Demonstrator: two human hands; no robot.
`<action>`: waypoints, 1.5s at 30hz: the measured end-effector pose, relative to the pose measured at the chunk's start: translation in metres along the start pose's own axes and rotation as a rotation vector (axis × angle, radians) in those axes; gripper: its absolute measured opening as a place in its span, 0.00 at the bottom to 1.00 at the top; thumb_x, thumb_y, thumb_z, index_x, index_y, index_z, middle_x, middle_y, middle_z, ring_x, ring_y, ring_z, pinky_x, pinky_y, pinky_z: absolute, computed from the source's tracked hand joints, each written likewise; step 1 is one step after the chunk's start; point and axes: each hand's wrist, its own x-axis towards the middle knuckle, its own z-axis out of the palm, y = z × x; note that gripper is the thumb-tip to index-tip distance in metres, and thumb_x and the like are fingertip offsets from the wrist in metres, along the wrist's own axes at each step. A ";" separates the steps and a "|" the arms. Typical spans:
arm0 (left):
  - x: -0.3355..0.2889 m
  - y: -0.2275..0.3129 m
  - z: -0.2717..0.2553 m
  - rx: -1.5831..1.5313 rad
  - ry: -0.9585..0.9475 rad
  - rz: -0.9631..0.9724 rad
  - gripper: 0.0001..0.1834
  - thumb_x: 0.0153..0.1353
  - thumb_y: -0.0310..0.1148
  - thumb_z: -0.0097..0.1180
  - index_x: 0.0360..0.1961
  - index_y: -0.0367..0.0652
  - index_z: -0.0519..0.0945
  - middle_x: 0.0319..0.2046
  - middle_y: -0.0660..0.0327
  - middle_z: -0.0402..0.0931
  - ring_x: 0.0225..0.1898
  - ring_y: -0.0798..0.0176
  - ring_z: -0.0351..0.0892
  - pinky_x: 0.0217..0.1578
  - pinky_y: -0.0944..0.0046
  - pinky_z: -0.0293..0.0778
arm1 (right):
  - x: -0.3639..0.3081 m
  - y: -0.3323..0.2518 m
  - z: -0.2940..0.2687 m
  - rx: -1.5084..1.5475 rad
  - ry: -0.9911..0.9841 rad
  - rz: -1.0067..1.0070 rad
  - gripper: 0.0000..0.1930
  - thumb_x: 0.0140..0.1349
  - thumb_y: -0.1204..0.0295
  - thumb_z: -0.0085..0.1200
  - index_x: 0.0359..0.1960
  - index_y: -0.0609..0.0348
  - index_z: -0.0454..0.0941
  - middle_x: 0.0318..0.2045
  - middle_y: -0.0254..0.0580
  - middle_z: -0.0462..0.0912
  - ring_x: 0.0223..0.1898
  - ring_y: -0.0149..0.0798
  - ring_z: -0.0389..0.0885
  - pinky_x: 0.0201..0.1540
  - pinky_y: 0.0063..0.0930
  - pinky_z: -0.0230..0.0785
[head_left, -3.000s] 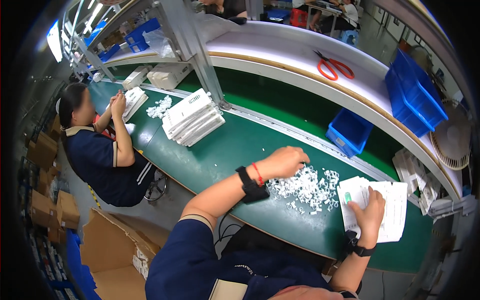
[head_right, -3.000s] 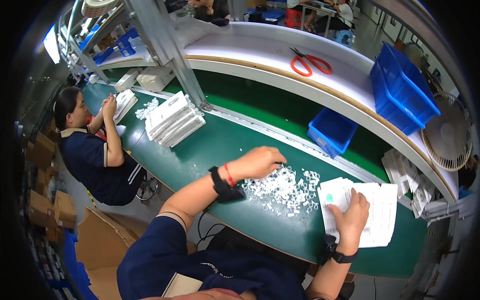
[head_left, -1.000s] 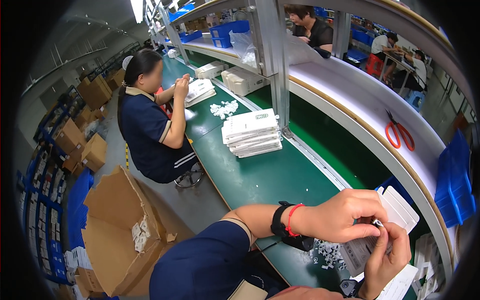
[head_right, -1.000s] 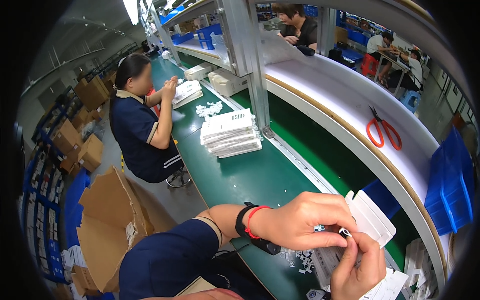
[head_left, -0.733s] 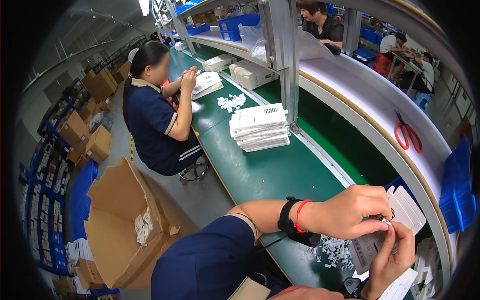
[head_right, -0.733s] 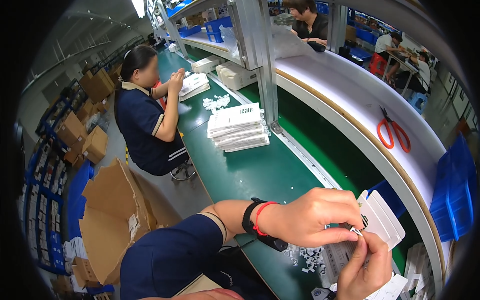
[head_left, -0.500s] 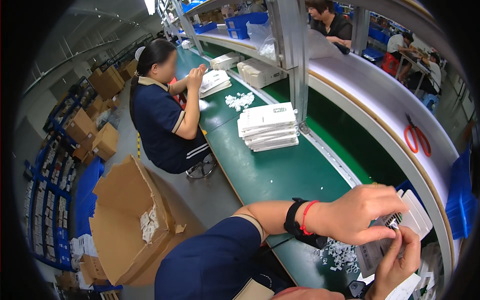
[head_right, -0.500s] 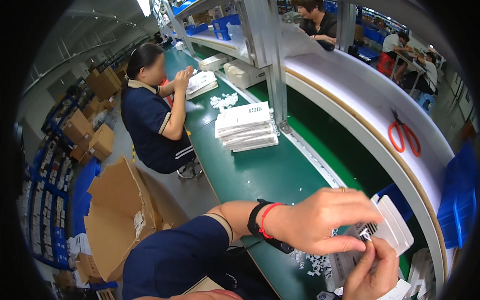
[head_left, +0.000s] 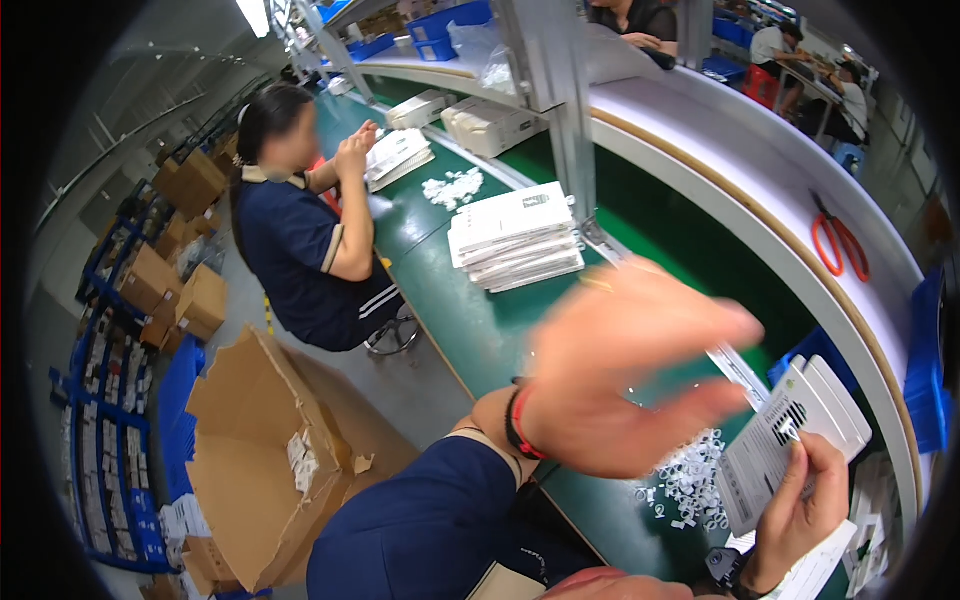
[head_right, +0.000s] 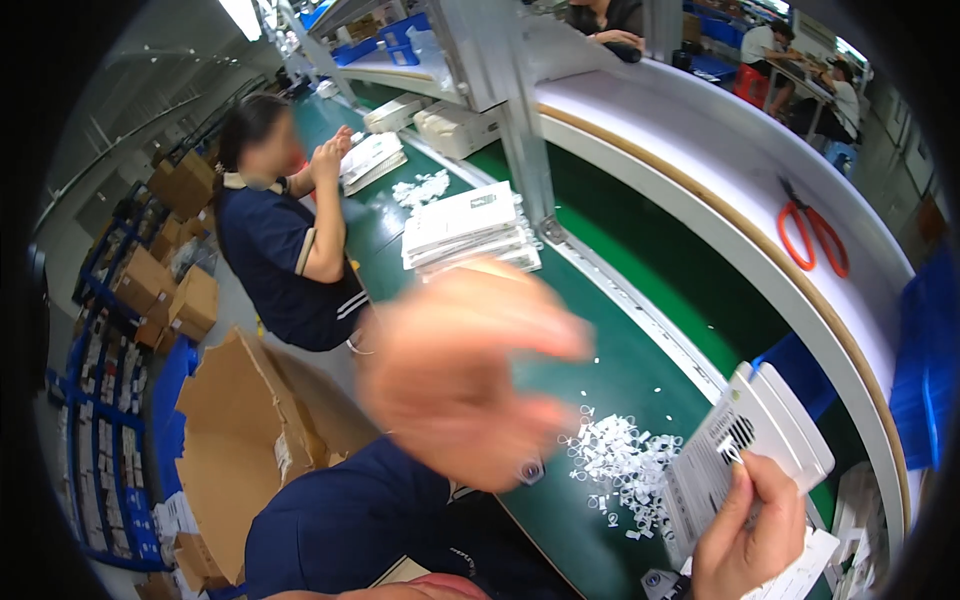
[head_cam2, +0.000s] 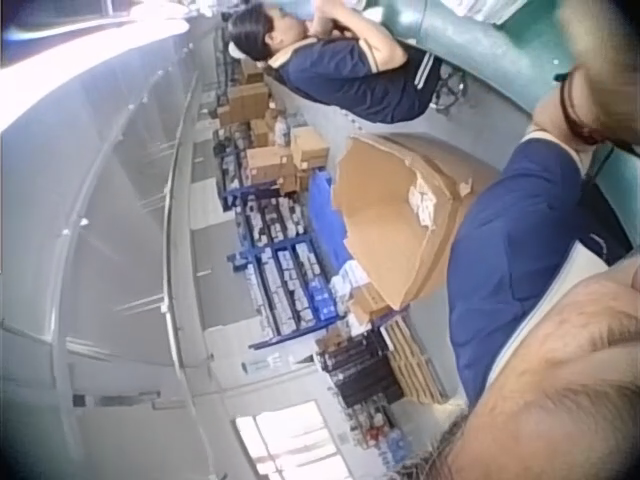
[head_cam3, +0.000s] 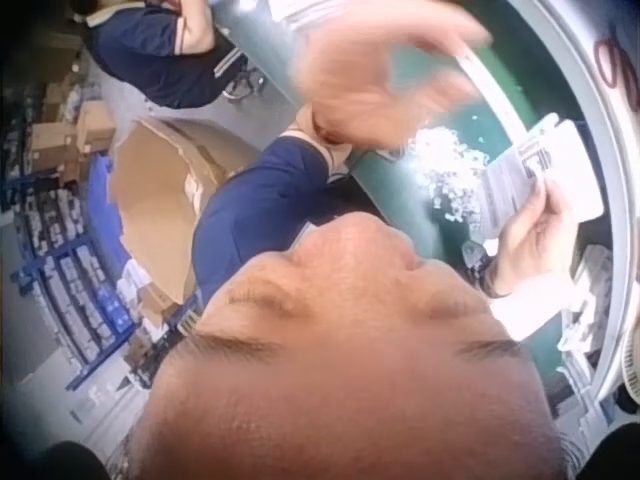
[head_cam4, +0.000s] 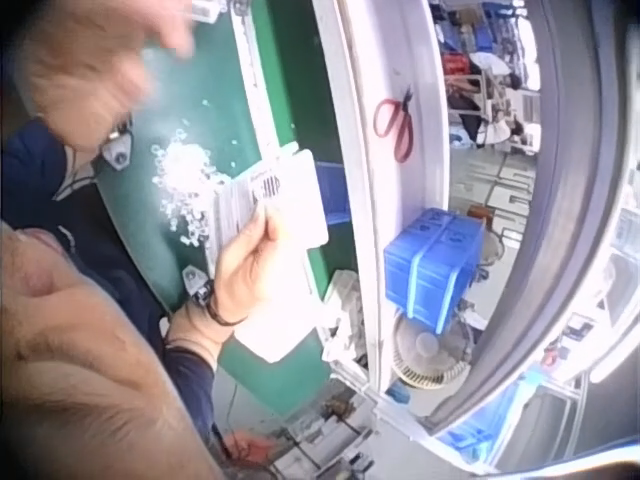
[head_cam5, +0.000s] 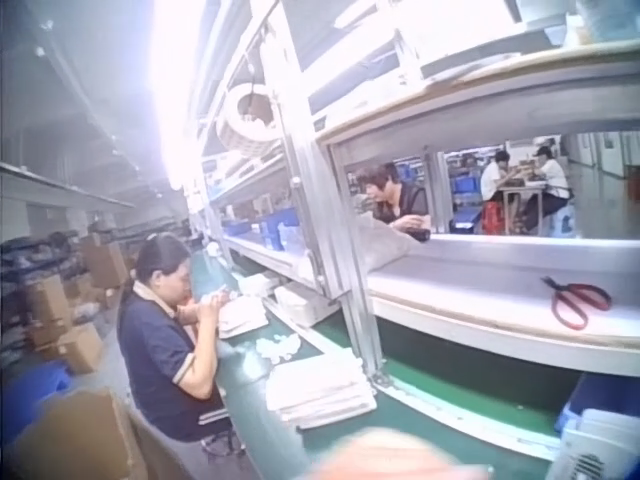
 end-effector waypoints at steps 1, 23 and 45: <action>0.005 0.000 0.009 0.002 -0.254 -0.006 0.19 0.47 0.25 0.66 0.42 0.37 0.78 0.32 0.55 0.78 0.33 0.52 0.77 0.35 0.59 0.71 | 0.001 0.004 0.001 0.013 0.000 -0.075 0.02 0.59 0.84 0.51 0.33 0.69 0.76 0.29 0.46 0.79 0.30 0.38 0.77 0.37 0.26 0.69; -0.028 -0.029 0.066 -0.106 -0.410 -0.365 0.02 0.54 0.22 0.61 0.29 0.36 0.80 0.24 0.63 0.75 0.21 0.74 0.68 0.21 0.74 0.62 | 0.014 0.010 0.011 0.437 -0.082 -0.068 0.19 0.60 0.81 0.50 0.54 0.64 0.68 0.38 0.55 0.81 0.38 0.55 0.82 0.39 0.35 0.73; -0.037 -0.040 0.065 -0.109 -0.430 -0.567 0.03 0.57 0.23 0.59 0.30 0.34 0.79 0.24 0.67 0.74 0.23 0.79 0.66 0.23 0.76 0.62 | 0.004 0.007 0.027 0.415 -0.161 -0.001 0.25 0.59 0.78 0.52 0.60 0.65 0.67 0.23 0.55 0.79 0.24 0.52 0.81 0.27 0.34 0.72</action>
